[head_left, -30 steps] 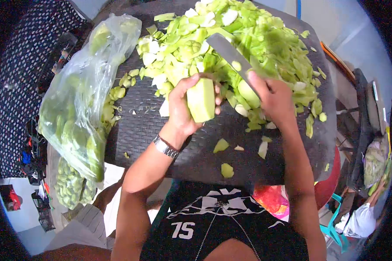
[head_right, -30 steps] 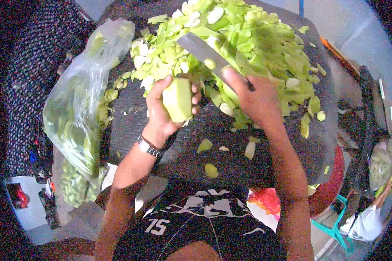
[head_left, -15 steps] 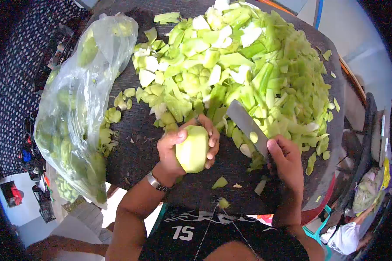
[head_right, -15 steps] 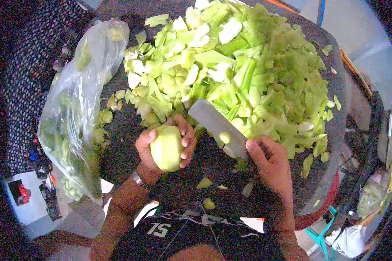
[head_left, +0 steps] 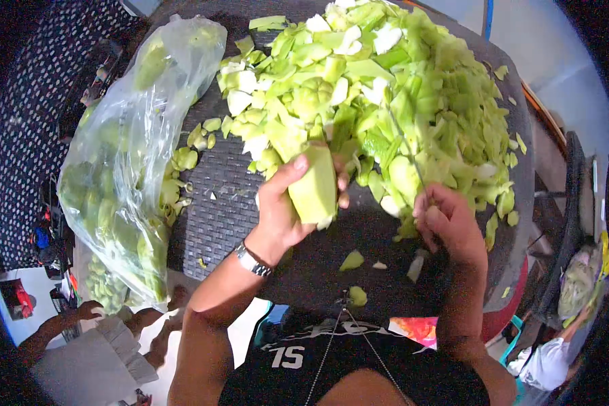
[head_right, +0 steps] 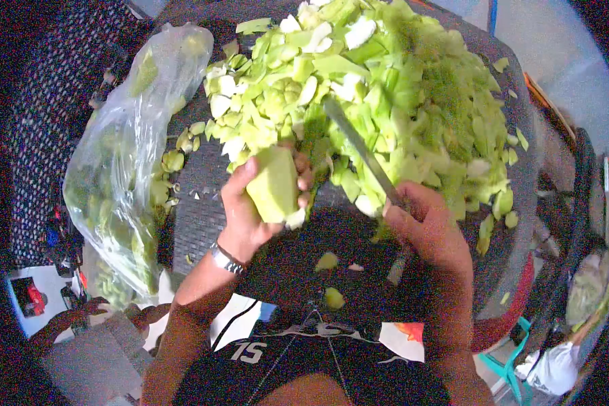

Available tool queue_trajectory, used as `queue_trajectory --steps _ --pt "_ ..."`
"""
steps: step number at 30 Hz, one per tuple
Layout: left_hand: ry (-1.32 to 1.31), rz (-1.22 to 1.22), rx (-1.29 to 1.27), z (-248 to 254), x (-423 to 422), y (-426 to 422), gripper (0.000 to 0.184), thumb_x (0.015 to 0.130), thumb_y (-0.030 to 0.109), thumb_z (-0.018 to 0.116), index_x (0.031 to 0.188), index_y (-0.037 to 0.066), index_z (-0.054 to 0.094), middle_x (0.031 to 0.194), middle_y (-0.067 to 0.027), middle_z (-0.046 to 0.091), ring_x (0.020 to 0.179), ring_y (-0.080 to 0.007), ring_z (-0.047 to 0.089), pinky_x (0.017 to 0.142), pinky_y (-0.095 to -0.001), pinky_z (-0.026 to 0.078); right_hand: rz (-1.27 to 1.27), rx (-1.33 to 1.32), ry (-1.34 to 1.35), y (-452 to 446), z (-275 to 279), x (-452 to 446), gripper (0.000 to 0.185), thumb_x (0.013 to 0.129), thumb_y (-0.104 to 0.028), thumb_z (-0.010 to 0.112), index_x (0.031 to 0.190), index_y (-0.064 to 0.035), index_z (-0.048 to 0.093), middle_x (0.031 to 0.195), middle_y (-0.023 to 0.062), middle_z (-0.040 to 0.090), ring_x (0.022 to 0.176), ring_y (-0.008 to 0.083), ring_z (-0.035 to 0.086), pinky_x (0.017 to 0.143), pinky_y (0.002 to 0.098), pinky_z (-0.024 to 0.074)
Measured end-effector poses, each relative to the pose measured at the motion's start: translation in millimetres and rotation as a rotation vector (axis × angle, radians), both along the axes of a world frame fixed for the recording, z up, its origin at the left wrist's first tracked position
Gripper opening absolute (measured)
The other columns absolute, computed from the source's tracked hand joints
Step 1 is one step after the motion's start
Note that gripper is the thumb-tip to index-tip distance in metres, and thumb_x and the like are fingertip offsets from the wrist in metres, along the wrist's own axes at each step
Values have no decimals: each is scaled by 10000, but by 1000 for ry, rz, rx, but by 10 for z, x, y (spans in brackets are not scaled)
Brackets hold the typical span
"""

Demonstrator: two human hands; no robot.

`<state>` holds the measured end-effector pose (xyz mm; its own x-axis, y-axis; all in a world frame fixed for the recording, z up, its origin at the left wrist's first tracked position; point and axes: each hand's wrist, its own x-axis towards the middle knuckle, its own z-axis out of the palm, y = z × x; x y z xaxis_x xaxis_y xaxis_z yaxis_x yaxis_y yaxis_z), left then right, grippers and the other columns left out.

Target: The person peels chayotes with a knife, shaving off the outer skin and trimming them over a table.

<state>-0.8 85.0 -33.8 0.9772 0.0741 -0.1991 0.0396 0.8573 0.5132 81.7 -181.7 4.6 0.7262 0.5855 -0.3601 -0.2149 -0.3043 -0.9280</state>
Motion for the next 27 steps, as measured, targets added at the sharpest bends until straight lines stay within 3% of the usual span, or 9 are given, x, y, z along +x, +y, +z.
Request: queue_trajectory --steps 2,3,4,5,8,13,16,21,27 --pt "29 51 49 63 -2 -29 608 863 448 706 1264 21 541 1077 -181 608 914 -312 633 746 -451 575 28 -70 -21 51 77 -11 241 938 -293 701 946 -70 610 741 -51 565 669 35 494 584 239 406" --pt "63 83 79 84 -2 -55 592 868 432 705 1260 19 543 1069 -184 613 917 -319 637 749 -457 576 76 -26 -54 25 8 9 230 949 -286 695 948 -70 616 722 -40 562 594 50 488 524 257 398" --pt "92 116 110 108 2 -64 576 874 415 705 1256 16 544 1062 -188 618 919 -325 641 751 -462 577 46 -37 -57 55 17 5 246 962 -307 683 945 -70 619 710 -37 554 565 57 480 504 265 391" --pt "46 65 12 135 1 -53 446 939 306 686 1253 15 560 1004 -124 636 870 -267 666 751 -436 598 18 -50 -59 95 49 -17 265 974 -328 671 941 -70 621 698 -35 545 536 65 473 483 273 383" --pt "91 88 78 128 26 -98 389 967 353 660 1174 35 572 936 -147 638 806 -285 661 693 -430 591 -24 -12 -97 187 36 -93 364 1030 -411 565 959 -57 614 679 -9 530 463 77 460 445 251 365" --pt "56 98 96 194 -50 -191 362 942 339 685 1114 44 564 905 -120 629 786 -253 651 724 -441 592 -101 -119 -151 411 239 -415 613 1066 -570 402 961 -7 621 686 36 546 415 104 457 408 261 347" --pt "31 38 84 214 -34 -176 379 921 349 684 1105 43 559 899 -128 634 783 -257 649 710 -412 581 -122 -7 -106 336 200 -594 627 1064 -575 402 955 3 619 693 40 550 388 111 443 389 268 338" --pt "37 -43 177 407 -399 -236 376 930 358 653 1085 23 579 910 -156 669 727 -255 659 647 -373 571 -141 -35 -139 83 100 -885 557 1067 -526 431 1118 12 565 732 67 581 385 122 440 388 263 344" --pt "93 -158 120 403 -965 -375 392 938 354 642 1110 5 595 917 -170 679 730 -262 663 639 -371 575 -188 -48 -125 -94 106 -1186 455 973 -341 674 1217 7 509 867 89 607 442 136 507 381 281 362"
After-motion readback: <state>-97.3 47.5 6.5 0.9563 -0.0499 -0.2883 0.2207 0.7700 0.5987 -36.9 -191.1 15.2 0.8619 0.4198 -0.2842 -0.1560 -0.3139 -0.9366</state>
